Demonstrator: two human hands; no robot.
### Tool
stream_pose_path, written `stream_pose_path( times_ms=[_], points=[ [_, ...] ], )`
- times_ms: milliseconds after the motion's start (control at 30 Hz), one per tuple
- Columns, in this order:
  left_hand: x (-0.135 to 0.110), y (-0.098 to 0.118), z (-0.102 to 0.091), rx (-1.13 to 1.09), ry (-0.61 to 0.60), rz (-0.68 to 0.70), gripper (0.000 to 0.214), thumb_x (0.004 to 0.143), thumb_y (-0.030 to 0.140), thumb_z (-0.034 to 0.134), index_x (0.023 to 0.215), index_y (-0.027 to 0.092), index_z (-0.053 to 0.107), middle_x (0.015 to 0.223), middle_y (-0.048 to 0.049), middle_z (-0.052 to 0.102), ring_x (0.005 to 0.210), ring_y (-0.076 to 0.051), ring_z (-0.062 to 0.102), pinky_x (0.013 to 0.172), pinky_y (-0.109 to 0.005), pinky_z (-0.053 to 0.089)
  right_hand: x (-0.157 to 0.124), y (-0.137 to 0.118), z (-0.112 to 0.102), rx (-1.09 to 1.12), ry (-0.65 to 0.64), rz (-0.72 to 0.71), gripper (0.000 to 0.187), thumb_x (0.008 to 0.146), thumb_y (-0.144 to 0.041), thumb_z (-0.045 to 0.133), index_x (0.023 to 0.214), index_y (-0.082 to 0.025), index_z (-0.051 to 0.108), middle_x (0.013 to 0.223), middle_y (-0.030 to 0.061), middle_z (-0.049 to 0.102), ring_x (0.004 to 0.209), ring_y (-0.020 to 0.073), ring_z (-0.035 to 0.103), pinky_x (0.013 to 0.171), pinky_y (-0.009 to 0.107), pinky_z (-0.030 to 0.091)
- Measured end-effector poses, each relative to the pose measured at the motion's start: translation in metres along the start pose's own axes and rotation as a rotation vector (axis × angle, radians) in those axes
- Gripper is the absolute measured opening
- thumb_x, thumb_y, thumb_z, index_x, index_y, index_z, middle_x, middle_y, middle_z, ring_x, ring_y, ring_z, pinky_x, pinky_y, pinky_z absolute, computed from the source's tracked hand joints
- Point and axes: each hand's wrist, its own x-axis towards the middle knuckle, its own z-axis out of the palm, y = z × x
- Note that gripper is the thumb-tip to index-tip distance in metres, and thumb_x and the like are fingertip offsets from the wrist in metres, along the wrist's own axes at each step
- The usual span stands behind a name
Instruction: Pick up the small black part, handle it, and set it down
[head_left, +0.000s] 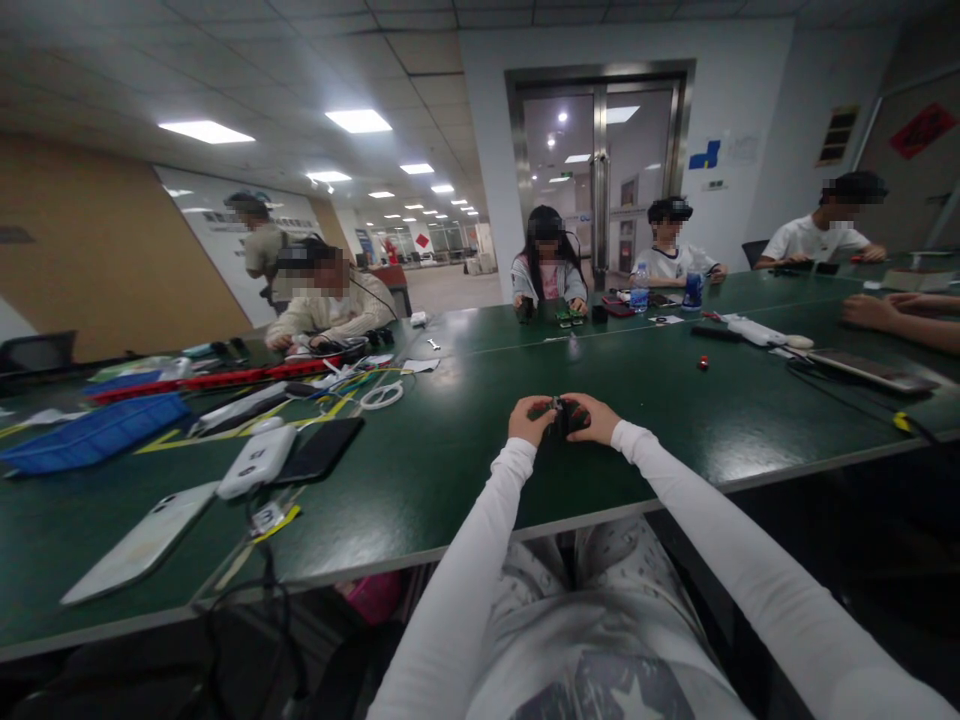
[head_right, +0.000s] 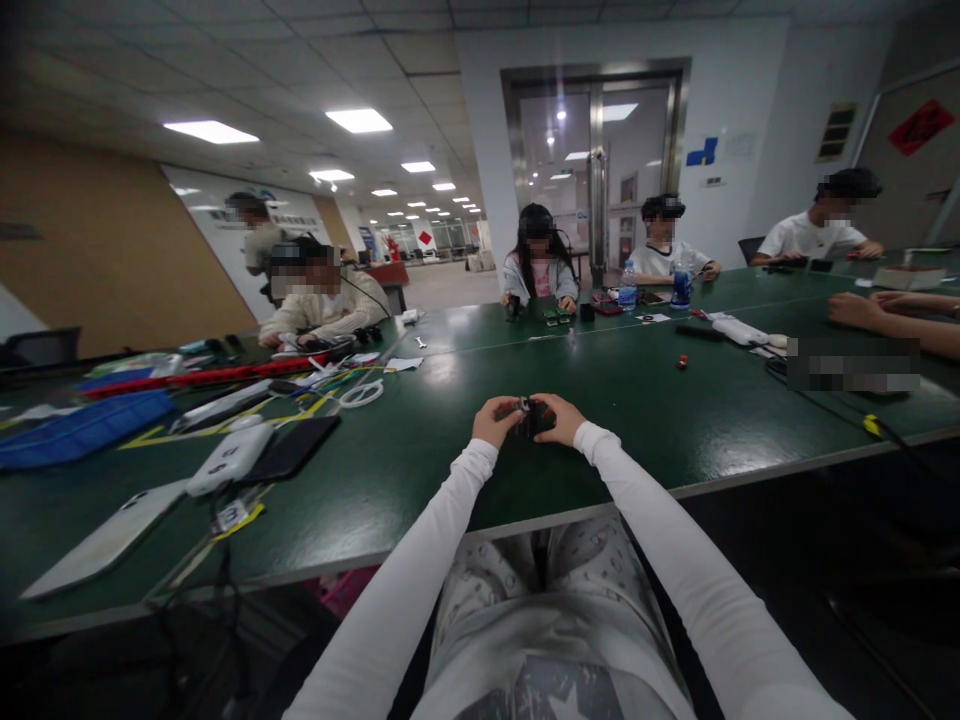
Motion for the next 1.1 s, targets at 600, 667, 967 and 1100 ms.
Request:
stream_pose_path(
  times_ms=[600, 667, 967, 1100],
  points=[
    [0.022, -0.013, -0.053, -0.729, 0.473, -0.502, 0.024, 0.067, 0.023, 0.054, 0.091, 0.025, 0.053, 0.073, 0.0006, 0.057, 0.061, -0.006, 0.053, 0.048, -0.016, 0.037, 0.002, 0.005, 0.000, 0.024, -0.045, 0.055, 0.077, 0.048, -0.025, 0.072, 0.117, -0.025, 0.037, 0.110, 0.0071, 0.044, 0.082, 0.0167, 0.051, 0.065, 0.033, 0.045],
    [0.019, -0.008, -0.040, -0.641, 0.364, -0.460, 0.029, 0.063, 0.025, 0.059, 0.091, 0.022, 0.053, 0.076, -0.0006, 0.058, 0.062, -0.007, 0.053, 0.049, -0.017, 0.037, 0.002, 0.006, 0.000, 0.017, -0.044, 0.055, 0.076, 0.048, -0.026, 0.072, 0.116, -0.025, 0.039, 0.109, 0.0069, 0.045, 0.082, 0.0167, 0.051, 0.066, 0.033, 0.045],
    [-0.007, 0.002, -0.001, 0.286, -0.258, 0.114, 0.020, 0.066, 0.019, 0.054, 0.086, 0.021, 0.055, 0.082, -0.0009, 0.058, 0.082, -0.014, 0.052, 0.077, -0.032, 0.039, 0.004, 0.012, 0.001, -0.028, -0.064, 0.038, 0.062, 0.046, -0.030, 0.073, 0.103, -0.018, 0.051, 0.107, 0.0077, 0.045, 0.087, 0.0184, 0.051, 0.076, 0.035, 0.042],
    [-0.011, 0.008, 0.000, 0.540, -0.318, 0.191, 0.021, 0.071, 0.019, 0.048, 0.091, 0.024, 0.052, 0.086, -0.0005, 0.058, 0.088, -0.015, 0.049, 0.080, -0.033, 0.037, 0.006, 0.015, 0.003, -0.018, -0.072, 0.029, 0.055, 0.049, -0.020, 0.070, 0.101, -0.016, 0.052, 0.109, 0.0087, 0.044, 0.089, 0.0186, 0.051, 0.076, 0.034, 0.043]
  ],
)
